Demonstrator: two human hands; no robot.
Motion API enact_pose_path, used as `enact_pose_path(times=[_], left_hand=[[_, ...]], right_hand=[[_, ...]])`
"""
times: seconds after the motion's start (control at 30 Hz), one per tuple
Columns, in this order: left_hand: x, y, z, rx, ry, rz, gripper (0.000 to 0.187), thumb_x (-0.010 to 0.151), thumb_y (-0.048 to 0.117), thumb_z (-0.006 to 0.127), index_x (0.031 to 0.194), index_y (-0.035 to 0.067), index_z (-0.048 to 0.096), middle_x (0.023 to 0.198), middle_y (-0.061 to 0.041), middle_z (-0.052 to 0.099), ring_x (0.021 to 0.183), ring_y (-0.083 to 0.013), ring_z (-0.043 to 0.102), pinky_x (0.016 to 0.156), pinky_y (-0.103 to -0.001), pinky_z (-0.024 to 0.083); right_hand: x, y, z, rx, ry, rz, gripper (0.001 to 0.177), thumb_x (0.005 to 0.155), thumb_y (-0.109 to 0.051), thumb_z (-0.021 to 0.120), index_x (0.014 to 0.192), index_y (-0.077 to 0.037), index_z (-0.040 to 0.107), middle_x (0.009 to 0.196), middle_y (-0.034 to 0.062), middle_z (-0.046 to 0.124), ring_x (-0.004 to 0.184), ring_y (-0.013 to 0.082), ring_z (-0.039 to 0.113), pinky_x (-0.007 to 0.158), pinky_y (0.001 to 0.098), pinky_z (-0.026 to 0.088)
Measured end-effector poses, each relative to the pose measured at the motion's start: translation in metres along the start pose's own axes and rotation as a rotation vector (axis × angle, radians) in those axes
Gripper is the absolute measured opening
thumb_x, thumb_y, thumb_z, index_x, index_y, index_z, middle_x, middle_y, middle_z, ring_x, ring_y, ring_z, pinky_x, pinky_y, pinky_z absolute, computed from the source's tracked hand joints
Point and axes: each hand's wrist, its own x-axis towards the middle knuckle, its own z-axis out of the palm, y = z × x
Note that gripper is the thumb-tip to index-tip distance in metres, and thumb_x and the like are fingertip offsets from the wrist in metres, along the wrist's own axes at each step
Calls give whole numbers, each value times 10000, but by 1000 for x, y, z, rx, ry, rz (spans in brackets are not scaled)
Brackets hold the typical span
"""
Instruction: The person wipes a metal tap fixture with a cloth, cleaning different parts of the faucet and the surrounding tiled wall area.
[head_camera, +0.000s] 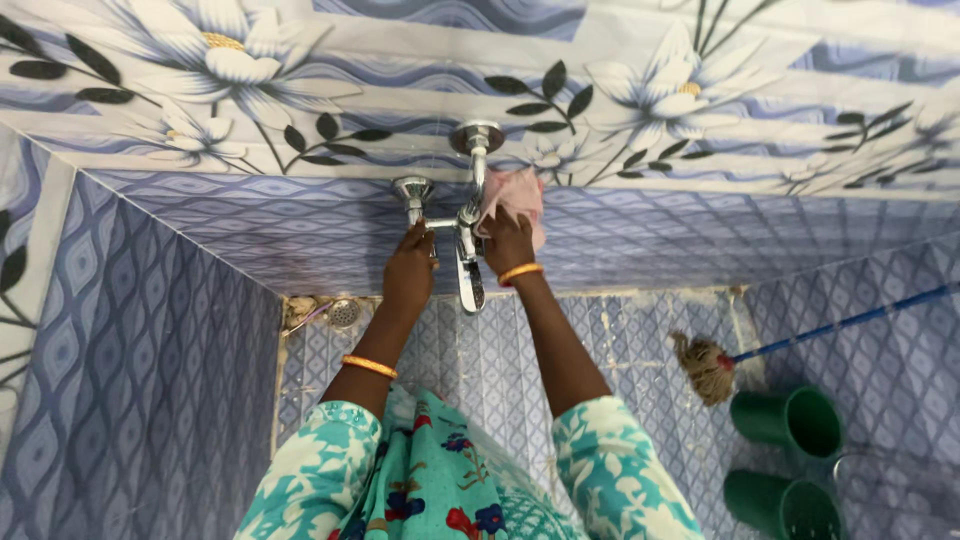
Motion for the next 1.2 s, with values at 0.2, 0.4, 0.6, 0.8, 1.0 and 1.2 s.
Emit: enact_pose_path(times=[0.2, 0.4, 0.6, 0.8, 1.0, 1.2], left_hand=[[0, -5, 7, -11, 64, 45, 582, 787, -37, 701, 1359, 39, 623, 1547, -143, 487, 1374, -316, 515, 1031, -397, 517], [-2, 0, 10, -78, 52, -34, 527, 848, -6, 661, 1369, 69, 619, 1553, -122, 504, 1351, -303, 546, 1027, -405, 519], [-2, -2, 11, -75, 49, -34, 554, 840, -21, 657, 1385, 69, 616, 1546, -132, 497, 1320, -305, 551, 1035, -410, 516], [-2, -2, 14, -58, 59, -38, 545, 818, -53, 635, 1352, 49, 616, 1513, -113, 537, 1349, -302, 556, 1016, -397, 525], [0, -3, 14, -63, 131, 18, 512, 855, -72, 624, 1353, 46, 644, 1506, -149, 544, 1299, -328, 585, 1018, -397, 534], [-2, 8, -3, -92, 67, -55, 494, 863, -66, 659, 1339, 66, 655, 1496, -137, 555, 1248, -320, 618, 977, -403, 551]], right_hand=[[-23, -5, 23, 695, 299, 140, 242, 937, -80, 584, 1131, 26, 684, 1172, 237, 701, 1255, 420, 551, 1183, 489, 326], [10, -59, -19, 462, 348, -2, 358, 955, -69, 582, 1284, 68, 625, 1288, 316, 585, 1274, 513, 464, 1129, 526, 351], [41, -110, -76, -232, 278, -157, 522, 815, -146, 663, 1300, 42, 620, 1455, 320, 460, 1437, 499, 349, 1202, 643, 227], [50, -105, -99, -208, 228, -284, 571, 773, -42, 616, 1343, -14, 621, 1603, 222, 407, 1530, 414, 294, 1217, 601, 260], [49, -90, -44, 231, 417, -93, 640, 837, 45, 561, 1469, -13, 471, 1582, 291, 366, 1389, 458, 467, 1122, 461, 441], [37, -47, 20, 328, 38, 378, 391, 1061, -256, 519, 1307, 44, 564, 1175, 335, 652, 1030, 408, 695, 878, 468, 533]])
